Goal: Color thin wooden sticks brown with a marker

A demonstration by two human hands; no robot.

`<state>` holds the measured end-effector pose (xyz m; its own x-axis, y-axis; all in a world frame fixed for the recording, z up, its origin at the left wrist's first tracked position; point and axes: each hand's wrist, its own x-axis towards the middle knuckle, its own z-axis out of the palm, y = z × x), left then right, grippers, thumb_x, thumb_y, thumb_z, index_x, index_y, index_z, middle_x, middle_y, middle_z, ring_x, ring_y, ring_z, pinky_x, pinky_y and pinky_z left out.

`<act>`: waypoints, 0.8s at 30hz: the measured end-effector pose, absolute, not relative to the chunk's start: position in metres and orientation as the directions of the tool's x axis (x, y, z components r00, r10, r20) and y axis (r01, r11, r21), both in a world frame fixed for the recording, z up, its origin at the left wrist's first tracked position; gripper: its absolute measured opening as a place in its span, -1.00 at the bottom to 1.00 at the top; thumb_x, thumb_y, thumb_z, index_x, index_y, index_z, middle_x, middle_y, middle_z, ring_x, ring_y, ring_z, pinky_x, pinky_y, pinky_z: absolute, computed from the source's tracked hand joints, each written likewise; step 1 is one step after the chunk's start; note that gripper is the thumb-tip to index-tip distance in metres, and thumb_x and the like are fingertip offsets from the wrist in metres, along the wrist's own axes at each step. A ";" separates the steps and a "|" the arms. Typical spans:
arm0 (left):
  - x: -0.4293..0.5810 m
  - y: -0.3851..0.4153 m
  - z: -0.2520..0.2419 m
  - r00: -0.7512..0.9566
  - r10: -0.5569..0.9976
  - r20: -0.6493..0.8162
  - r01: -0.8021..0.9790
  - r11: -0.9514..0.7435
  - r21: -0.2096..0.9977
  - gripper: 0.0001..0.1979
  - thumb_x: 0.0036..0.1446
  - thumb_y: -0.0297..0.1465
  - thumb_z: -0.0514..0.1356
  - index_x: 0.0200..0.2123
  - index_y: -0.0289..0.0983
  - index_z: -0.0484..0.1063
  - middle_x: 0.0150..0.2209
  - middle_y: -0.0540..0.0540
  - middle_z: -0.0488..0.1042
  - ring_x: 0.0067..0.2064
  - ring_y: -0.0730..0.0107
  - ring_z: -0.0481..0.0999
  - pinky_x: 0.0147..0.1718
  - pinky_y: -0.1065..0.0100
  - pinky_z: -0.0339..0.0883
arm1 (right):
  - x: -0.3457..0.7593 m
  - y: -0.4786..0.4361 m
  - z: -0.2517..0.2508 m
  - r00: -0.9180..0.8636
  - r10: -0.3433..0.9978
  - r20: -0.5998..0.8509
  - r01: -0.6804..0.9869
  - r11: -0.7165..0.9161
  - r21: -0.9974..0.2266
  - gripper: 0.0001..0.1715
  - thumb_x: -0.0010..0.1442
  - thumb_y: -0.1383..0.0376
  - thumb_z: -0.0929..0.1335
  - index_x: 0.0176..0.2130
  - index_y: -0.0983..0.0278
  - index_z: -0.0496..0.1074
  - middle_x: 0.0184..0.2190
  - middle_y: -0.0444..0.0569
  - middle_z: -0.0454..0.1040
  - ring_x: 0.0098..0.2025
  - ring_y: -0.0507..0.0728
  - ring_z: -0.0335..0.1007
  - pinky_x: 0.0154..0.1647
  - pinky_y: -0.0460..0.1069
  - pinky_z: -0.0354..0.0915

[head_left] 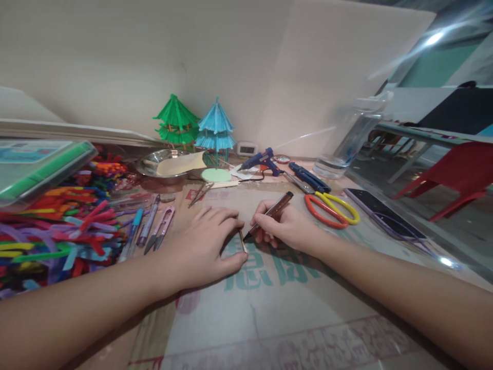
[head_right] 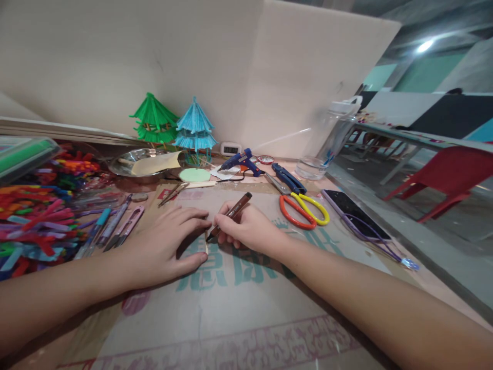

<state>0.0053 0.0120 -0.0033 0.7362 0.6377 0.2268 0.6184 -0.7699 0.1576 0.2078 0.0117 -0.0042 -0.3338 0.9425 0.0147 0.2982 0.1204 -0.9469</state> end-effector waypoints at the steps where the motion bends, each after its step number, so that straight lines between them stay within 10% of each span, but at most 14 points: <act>1: 0.005 0.012 -0.003 0.737 0.636 0.229 0.617 -0.771 0.159 -0.53 0.14 -0.16 0.16 0.04 -0.30 0.40 0.08 -0.26 0.39 0.15 0.00 0.30 0.15 -0.04 0.16 | 0.208 0.012 -0.004 -0.336 0.942 0.009 0.303 0.117 -0.946 -0.84 0.09 0.22 0.31 -0.44 0.25 0.26 -0.67 -0.20 0.41 -0.71 -0.09 0.18 -0.73 -0.20 0.13; 24: 0.005 0.013 -0.006 0.727 0.656 0.201 0.637 -0.754 0.159 -0.46 0.16 -0.13 0.13 0.16 -0.23 0.35 0.21 -0.23 0.31 0.23 -0.02 0.23 0.21 -0.13 0.04 | 0.210 0.010 -0.001 -0.368 0.929 -0.044 0.328 0.086 -0.941 -0.82 0.06 0.21 0.34 -0.45 0.25 0.28 -0.68 -0.20 0.43 -0.73 -0.08 0.16 -0.76 -0.20 0.10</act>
